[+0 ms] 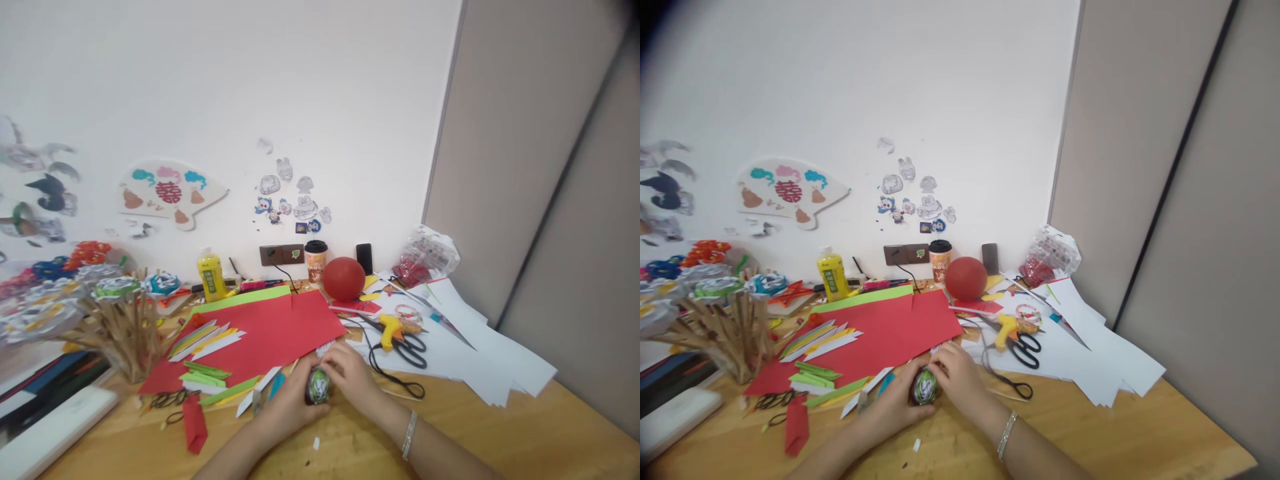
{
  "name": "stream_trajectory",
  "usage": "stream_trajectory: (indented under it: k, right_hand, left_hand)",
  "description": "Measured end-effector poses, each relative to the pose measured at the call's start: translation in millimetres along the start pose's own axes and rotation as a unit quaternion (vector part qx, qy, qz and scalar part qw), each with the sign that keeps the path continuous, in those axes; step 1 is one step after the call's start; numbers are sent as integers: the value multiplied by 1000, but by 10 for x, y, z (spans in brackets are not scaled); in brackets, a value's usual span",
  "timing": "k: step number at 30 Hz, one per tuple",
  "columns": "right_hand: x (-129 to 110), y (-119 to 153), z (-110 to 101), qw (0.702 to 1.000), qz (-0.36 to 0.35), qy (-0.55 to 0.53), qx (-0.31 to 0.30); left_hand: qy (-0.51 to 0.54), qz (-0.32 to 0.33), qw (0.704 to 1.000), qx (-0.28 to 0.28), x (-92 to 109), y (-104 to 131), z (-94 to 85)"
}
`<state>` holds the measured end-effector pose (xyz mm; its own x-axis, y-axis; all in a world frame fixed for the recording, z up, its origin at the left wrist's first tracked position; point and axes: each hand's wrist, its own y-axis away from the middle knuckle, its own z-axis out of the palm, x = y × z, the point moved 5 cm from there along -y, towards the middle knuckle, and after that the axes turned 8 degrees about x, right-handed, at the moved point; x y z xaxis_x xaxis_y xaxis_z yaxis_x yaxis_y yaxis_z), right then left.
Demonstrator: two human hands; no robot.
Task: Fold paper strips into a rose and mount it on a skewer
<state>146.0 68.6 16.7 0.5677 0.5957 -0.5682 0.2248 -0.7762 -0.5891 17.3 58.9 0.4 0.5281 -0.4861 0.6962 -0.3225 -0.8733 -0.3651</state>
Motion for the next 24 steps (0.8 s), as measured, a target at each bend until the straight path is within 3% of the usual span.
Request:
stream_trajectory:
  k: [10, 17, 24]
  right_hand:
    - [192, -2, -48, 975, 1, 180, -128]
    - [166, -14, -42, 952, 17, 249, -174]
    - [147, -4, -29, 943, 29, 277, -184]
  left_hand:
    - [-37, -54, 998, 2, -71, -45, -67]
    - [5, -62, 998, 1, -6, -68, -117]
    - [16, -92, 996, -4, -201, -140, -118]
